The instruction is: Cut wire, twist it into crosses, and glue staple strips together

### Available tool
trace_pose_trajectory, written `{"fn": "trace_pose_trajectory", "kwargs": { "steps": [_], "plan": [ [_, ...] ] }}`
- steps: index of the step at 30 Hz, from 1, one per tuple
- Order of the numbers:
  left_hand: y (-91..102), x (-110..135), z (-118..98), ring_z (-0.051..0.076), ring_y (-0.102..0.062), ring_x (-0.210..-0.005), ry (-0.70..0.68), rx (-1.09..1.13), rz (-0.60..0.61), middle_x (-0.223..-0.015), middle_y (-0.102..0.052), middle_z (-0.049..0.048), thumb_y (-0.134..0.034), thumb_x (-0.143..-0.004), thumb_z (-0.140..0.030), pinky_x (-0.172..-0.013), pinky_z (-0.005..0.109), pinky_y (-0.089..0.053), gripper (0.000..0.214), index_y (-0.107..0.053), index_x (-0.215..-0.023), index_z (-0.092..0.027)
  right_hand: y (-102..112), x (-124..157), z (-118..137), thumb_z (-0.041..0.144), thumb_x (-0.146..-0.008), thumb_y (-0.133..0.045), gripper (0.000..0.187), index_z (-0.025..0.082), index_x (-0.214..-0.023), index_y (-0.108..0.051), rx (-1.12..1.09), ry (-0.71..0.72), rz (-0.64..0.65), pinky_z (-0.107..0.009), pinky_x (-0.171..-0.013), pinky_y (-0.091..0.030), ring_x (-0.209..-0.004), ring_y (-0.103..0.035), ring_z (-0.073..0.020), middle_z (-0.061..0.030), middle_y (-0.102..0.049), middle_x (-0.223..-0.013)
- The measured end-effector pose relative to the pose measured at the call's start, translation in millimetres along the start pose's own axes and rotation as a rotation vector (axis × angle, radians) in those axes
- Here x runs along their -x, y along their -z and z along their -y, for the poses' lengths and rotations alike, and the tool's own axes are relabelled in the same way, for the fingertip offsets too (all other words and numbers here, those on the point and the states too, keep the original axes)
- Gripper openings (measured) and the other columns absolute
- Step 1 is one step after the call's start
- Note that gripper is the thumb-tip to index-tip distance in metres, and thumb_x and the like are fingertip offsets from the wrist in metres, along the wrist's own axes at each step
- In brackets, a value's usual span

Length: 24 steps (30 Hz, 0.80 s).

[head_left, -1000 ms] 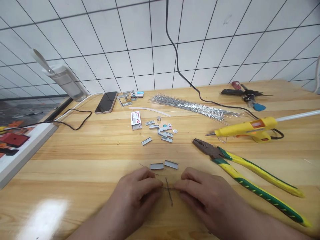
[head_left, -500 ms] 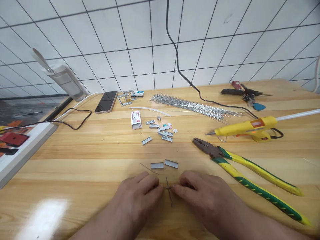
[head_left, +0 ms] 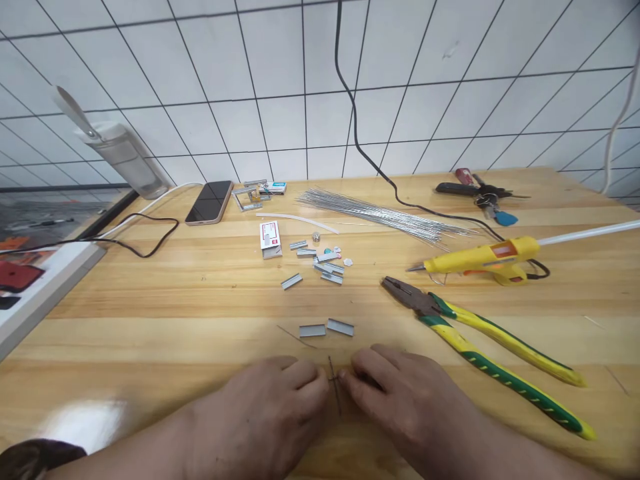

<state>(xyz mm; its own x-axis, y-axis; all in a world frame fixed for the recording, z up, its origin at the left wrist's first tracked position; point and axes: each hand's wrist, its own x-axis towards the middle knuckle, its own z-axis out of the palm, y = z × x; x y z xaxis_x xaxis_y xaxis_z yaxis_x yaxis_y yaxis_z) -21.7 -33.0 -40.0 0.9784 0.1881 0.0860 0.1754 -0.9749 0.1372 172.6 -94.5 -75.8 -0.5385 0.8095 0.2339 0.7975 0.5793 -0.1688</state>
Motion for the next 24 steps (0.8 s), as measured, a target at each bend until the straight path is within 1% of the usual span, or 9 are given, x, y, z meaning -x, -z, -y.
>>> {"fn": "trace_pose_trajectory", "kwargs": {
  "steps": [4, 6, 7, 8, 10, 12, 14, 18, 24],
  "plan": [
    [3.1, 1.5, 3.4, 0.014, -0.044, -0.054, 0.011, 0.051, 0.053, -0.064, -0.054, -0.0012, -0.049, -0.078, -0.007, -0.044, 0.028, -0.031, 0.024, -0.049, -0.057, -0.019, 0.0, 1.7, 0.4, 0.009, -0.075, -0.057, 0.011, 0.018, -0.080, -0.060, 0.008, 0.000, -0.006, -0.028, -0.049, -0.029, -0.059, -0.047, -0.0142, -0.0010, -0.059, -0.071],
    [3.2, 7.1, 6.7, 0.013, -0.049, -0.057, 0.112, 0.158, 0.077, -0.069, -0.057, -0.0019, -0.049, -0.081, -0.008, -0.047, 0.025, -0.035, 0.020, -0.054, -0.065, -0.019, -0.2, 2.7, 0.6, 0.009, -0.074, -0.056, 0.012, 0.018, -0.082, -0.061, 0.004, 0.003, -0.009, -0.027, -0.049, -0.030, -0.059, -0.048, -0.0148, -0.0016, -0.059, -0.072],
    [2.2, 11.3, 8.5, 0.012, -0.052, -0.061, 0.181, 0.240, 0.079, -0.074, -0.060, -0.0020, -0.047, -0.084, -0.009, -0.053, 0.023, -0.039, 0.017, -0.057, -0.073, -0.019, -0.5, 3.2, 0.6, 0.009, -0.075, -0.055, 0.014, 0.017, -0.083, -0.061, -0.003, 0.005, -0.018, -0.027, -0.049, -0.031, -0.059, -0.048, -0.0151, -0.0020, -0.059, -0.072],
    [0.7, 16.0, 10.2, 0.012, -0.055, -0.065, 0.285, 0.294, -0.009, -0.076, -0.061, -0.0022, -0.045, -0.085, -0.008, -0.057, 0.021, -0.042, 0.020, -0.059, -0.079, -0.020, -0.9, 3.6, 0.6, 0.007, -0.076, -0.053, 0.016, 0.017, -0.085, -0.062, -0.009, 0.003, -0.031, -0.027, -0.050, -0.033, -0.059, -0.049, -0.0155, -0.0025, -0.059, -0.073],
    [-3.1, 25.3, 11.7, 0.012, -0.060, -0.080, 0.425, 0.420, -0.187, -0.091, -0.064, 0.0010, -0.045, -0.087, -0.011, -0.069, 0.021, -0.047, 0.021, -0.061, -0.096, -0.021, -1.8, 4.1, 0.3, 0.005, -0.079, -0.048, 0.021, 0.016, -0.089, -0.062, -0.028, -0.009, -0.055, -0.027, -0.052, -0.036, -0.060, -0.051, -0.0157, -0.0037, -0.060, -0.075],
    [-6.2, 31.2, 9.4, 0.012, -0.061, -0.081, 0.547, 0.509, -0.246, -0.090, -0.064, 0.0015, -0.047, -0.087, -0.011, -0.070, 0.020, -0.048, 0.021, -0.063, -0.095, -0.021, -2.7, 4.4, 0.0, 0.003, -0.081, -0.044, 0.025, 0.016, -0.091, -0.062, -0.048, -0.026, -0.068, -0.027, -0.053, -0.039, -0.062, -0.053, -0.0156, -0.0051, -0.061, -0.077],
    [-8.3, 31.3, 3.6, 0.011, -0.061, -0.078, 0.567, 0.540, -0.256, -0.086, -0.064, 0.0019, -0.047, -0.087, -0.011, -0.068, 0.019, -0.048, 0.019, -0.064, -0.092, -0.020, -3.4, 4.8, -0.3, 0.003, -0.082, -0.042, 0.026, 0.015, -0.092, -0.063, -0.070, -0.033, -0.085, -0.026, -0.054, -0.040, -0.063, -0.054, -0.0158, -0.0061, -0.061, -0.078],
    [-15.6, 19.0, -7.9, 0.011, -0.059, -0.079, 0.522, 0.486, -0.270, -0.087, -0.062, 0.0028, -0.047, -0.087, -0.013, -0.071, 0.021, -0.047, 0.019, -0.064, -0.093, -0.020, -5.2, 5.3, -1.7, 0.002, -0.079, -0.043, 0.027, 0.015, -0.091, -0.063, -0.113, -0.037, -0.101, -0.025, -0.055, -0.041, -0.063, -0.055, -0.0157, -0.0059, -0.061, -0.075],
    [-32.1, 9.6, -7.5, 0.011, -0.056, -0.073, 0.510, 0.388, -0.332, -0.082, -0.058, 0.0027, -0.047, -0.087, -0.014, -0.066, 0.022, -0.045, 0.016, -0.061, -0.081, -0.019, -8.1, 3.9, -3.9, 0.006, -0.082, -0.045, 0.022, 0.016, -0.085, -0.064, -0.189, -0.082, -0.136, -0.026, -0.056, -0.041, -0.063, -0.054, -0.0158, -0.0054, -0.059, -0.072]
  ]
}}
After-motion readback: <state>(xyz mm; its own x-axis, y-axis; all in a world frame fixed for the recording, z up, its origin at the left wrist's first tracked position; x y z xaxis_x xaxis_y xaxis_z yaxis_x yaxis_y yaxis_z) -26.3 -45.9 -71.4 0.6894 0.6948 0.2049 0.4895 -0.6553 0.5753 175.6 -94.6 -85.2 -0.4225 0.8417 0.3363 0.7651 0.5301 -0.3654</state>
